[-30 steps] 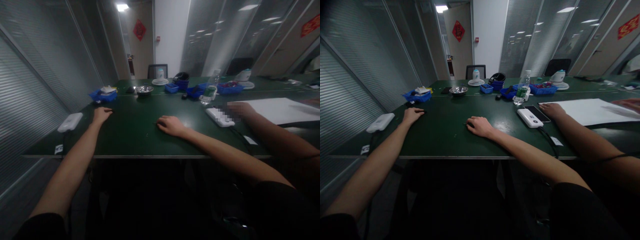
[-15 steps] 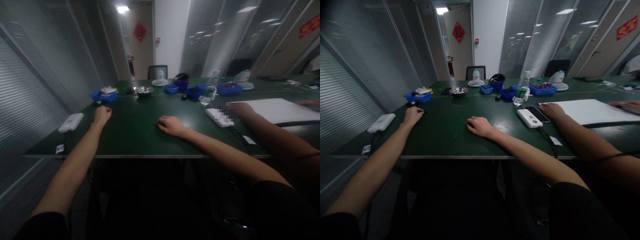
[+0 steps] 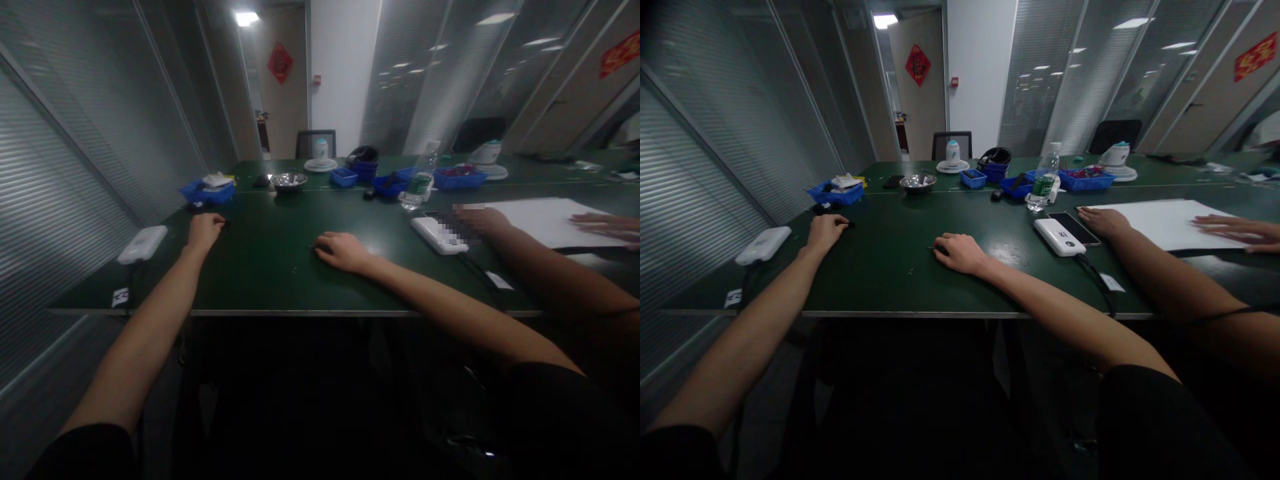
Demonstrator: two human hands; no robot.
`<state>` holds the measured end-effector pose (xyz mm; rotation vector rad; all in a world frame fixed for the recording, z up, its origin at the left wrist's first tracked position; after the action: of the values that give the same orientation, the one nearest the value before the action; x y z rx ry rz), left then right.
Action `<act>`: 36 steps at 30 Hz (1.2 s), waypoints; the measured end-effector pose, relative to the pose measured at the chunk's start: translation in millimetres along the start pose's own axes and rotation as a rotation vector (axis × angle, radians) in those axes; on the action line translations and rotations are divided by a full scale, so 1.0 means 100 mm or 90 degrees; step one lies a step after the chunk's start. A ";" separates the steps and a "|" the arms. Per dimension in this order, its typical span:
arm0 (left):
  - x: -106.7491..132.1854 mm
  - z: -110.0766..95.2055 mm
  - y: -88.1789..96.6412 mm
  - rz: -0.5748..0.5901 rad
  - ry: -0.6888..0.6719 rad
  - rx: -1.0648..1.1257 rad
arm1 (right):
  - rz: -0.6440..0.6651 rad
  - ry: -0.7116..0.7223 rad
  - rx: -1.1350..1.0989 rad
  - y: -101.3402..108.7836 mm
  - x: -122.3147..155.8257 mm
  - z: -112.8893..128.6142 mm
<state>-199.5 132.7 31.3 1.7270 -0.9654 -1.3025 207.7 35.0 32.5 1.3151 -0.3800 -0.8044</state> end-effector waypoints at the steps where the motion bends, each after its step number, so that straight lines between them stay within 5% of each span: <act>1: 0.00 0.00 0.00 0.002 -0.001 -0.001 | -0.001 0.001 -0.001 0.00 0.00 0.00; 8: 0.00 0.06 0.02 0.008 0.040 -0.021 | -0.003 0.005 -0.001 0.00 0.00 0.00; 36: -0.06 0.32 -0.29 0.111 0.158 0.284 | 0.002 -0.004 -0.004 0.00 0.00 -0.01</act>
<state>-227.8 146.7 1.3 2.0242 -1.2925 -0.7744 208.5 36.1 32.0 1.3063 -0.3843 -0.8064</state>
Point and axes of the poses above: each hand's wrist, its own x-axis away from the middle knuckle, its own y-axis out of the back of the hand, z = x × y, the point moved 10 cm from there along -x, towards the middle knuckle, and after that the axes turned 8 degrees about -x, right-handed, at the moved point
